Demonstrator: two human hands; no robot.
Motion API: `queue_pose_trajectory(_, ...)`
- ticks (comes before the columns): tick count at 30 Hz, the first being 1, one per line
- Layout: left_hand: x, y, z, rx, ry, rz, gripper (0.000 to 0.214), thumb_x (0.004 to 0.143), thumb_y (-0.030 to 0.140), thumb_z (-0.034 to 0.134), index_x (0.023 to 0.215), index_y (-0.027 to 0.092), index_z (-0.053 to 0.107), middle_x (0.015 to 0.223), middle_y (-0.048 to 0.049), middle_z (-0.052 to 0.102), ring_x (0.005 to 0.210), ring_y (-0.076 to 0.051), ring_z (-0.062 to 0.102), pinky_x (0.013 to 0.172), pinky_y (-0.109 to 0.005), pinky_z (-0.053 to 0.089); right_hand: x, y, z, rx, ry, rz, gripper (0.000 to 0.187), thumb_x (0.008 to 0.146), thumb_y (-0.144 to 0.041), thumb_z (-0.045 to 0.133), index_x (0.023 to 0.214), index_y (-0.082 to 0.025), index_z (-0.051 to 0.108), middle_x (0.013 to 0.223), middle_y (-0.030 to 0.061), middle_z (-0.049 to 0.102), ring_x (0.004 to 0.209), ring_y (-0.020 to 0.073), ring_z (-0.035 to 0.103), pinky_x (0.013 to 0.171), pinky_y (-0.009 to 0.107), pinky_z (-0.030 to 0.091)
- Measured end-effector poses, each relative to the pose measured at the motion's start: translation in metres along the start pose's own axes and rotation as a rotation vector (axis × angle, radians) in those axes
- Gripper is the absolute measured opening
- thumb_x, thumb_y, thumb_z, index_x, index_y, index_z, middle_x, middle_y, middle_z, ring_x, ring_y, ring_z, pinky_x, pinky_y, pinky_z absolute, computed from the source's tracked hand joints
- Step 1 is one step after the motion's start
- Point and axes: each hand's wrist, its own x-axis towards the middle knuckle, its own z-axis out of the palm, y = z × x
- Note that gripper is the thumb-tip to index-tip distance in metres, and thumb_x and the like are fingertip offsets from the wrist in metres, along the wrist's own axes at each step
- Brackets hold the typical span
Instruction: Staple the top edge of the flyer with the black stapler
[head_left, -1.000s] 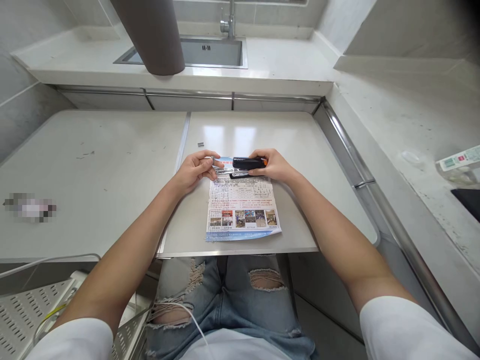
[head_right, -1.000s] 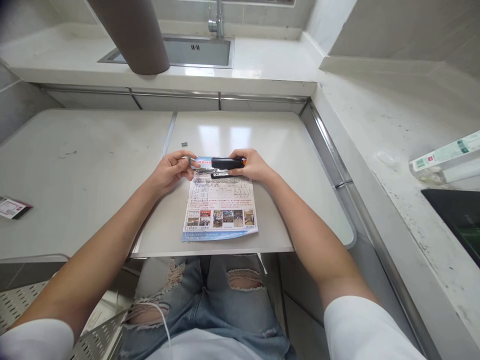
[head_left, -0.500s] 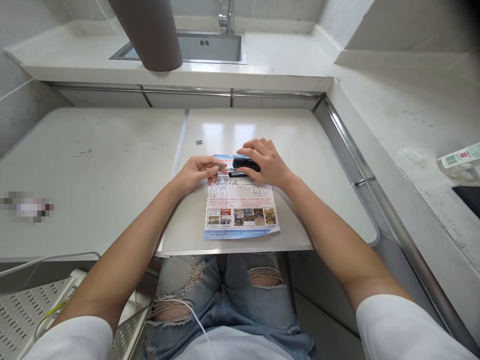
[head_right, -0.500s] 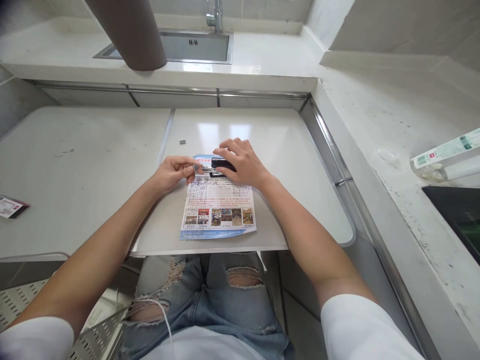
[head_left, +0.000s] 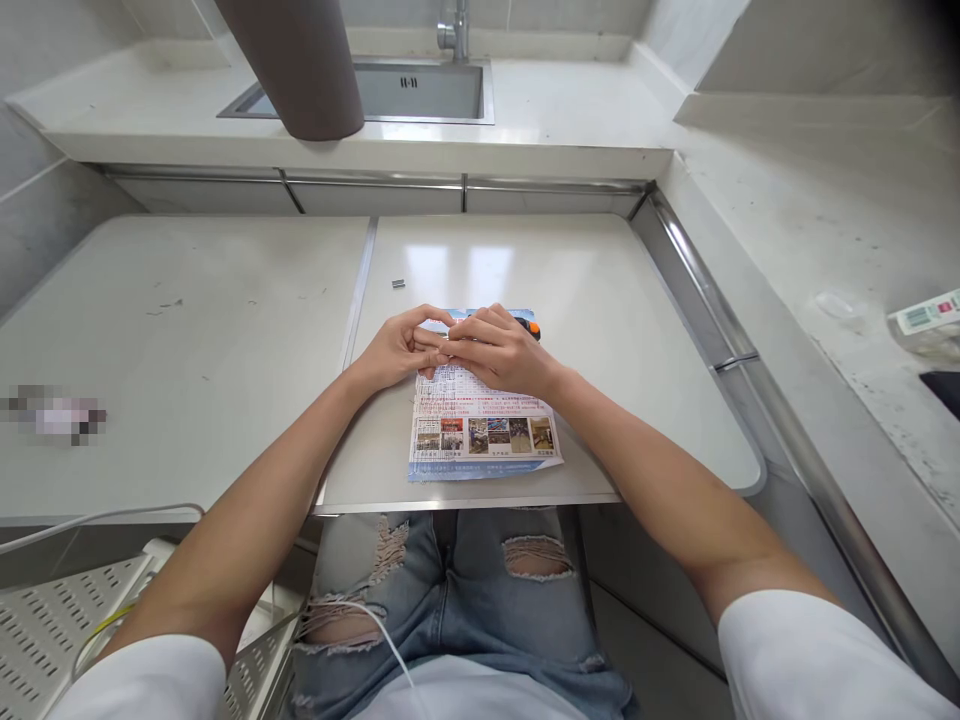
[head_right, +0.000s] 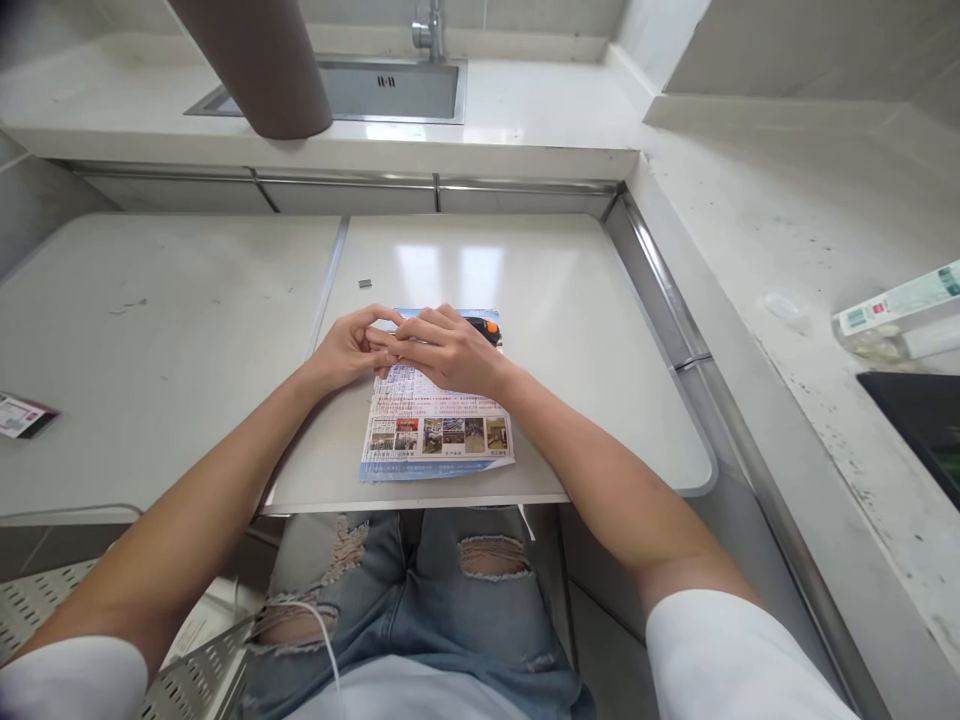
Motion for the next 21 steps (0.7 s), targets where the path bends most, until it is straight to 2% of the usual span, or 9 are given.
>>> queue_pose_trajectory(7, -0.002, 0.003, -0.001, 0.026, 0.044, 0.043, 0.054, 0.079, 0.044, 0.091, 0.119, 0.019, 0.065, 0.093, -0.0087, 0.082, 0.052, -0.012, 0.066, 0.054, -0.024, 0.057, 0.0, 0.001, 0.0, 0.031, 0.064, 0.012, 0.021, 0.11, -0.026, 0.051, 0.121, -0.031, 0.068, 0.111, 0.0035, 0.068, 0.096, 0.021, 0.056, 0.083, 0.04, 0.041)
queue_pose_trajectory(10, -0.001, 0.004, -0.003, 0.037, 0.042, 0.082, 0.054, 0.083, 0.051, 0.086, 0.121, 0.019, 0.064, 0.095, -0.0101, 0.082, 0.052, -0.012, 0.066, 0.055, -0.026, 0.057, 0.0, 0.006, -0.008, 0.024, 0.09, 0.092, 0.019, 0.109, -0.029, 0.051, 0.114, -0.03, 0.07, 0.109, 0.004, 0.068, 0.095, 0.0219, 0.057, 0.086, 0.043, 0.042)
queue_pose_trajectory(13, 0.001, 0.003, -0.004, 0.078, 0.117, 0.133, 0.048, 0.089, 0.058, 0.078, 0.116, 0.02, 0.066, 0.087, -0.0077, 0.08, 0.049, -0.011, 0.062, 0.052, -0.025, 0.052, -0.008, 0.026, -0.024, -0.039, 0.148, 0.298, 0.02, 0.108, -0.035, 0.053, 0.107, -0.029, 0.071, 0.105, 0.0065, 0.067, 0.1, 0.0269, 0.058, 0.093, 0.05, 0.042)
queue_pose_trajectory(16, 0.002, 0.0, -0.008, 0.193, 0.292, 0.147, 0.039, 0.097, 0.059, 0.066, 0.107, 0.021, 0.067, 0.074, -0.0032, 0.074, 0.048, -0.011, 0.057, 0.051, -0.027, 0.048, -0.029, 0.062, -0.043, -0.147, 0.213, 0.593, 0.025, 0.103, -0.042, 0.056, 0.104, -0.024, 0.073, 0.106, 0.0119, 0.065, 0.111, 0.0365, 0.058, 0.1, 0.06, 0.041)
queue_pose_trajectory(19, 0.002, -0.006, -0.021, 0.535, 0.442, 0.105, 0.029, 0.1, 0.051, 0.061, 0.099, 0.023, 0.067, 0.07, -0.0007, 0.069, 0.056, -0.015, 0.058, 0.06, -0.031, 0.05, -0.059, 0.102, -0.054, -0.226, 0.245, 0.884, 0.028, 0.099, -0.042, 0.058, 0.099, -0.021, 0.075, 0.1, 0.014, 0.065, 0.109, 0.0382, 0.06, 0.101, 0.062, 0.044)
queue_pose_trajectory(21, 0.001, -0.011, -0.032, 0.848, 0.461, 0.032, 0.019, 0.097, 0.042, 0.065, 0.096, 0.024, 0.069, 0.075, -0.0014, 0.07, 0.066, -0.019, 0.062, 0.072, -0.035, 0.051, -0.076, 0.121, -0.055, -0.216, 0.245, 1.062, 0.026, 0.095, -0.04, 0.061, 0.096, -0.02, 0.076, 0.09, 0.0123, 0.067, 0.098, 0.0343, 0.063, 0.098, 0.056, 0.049)
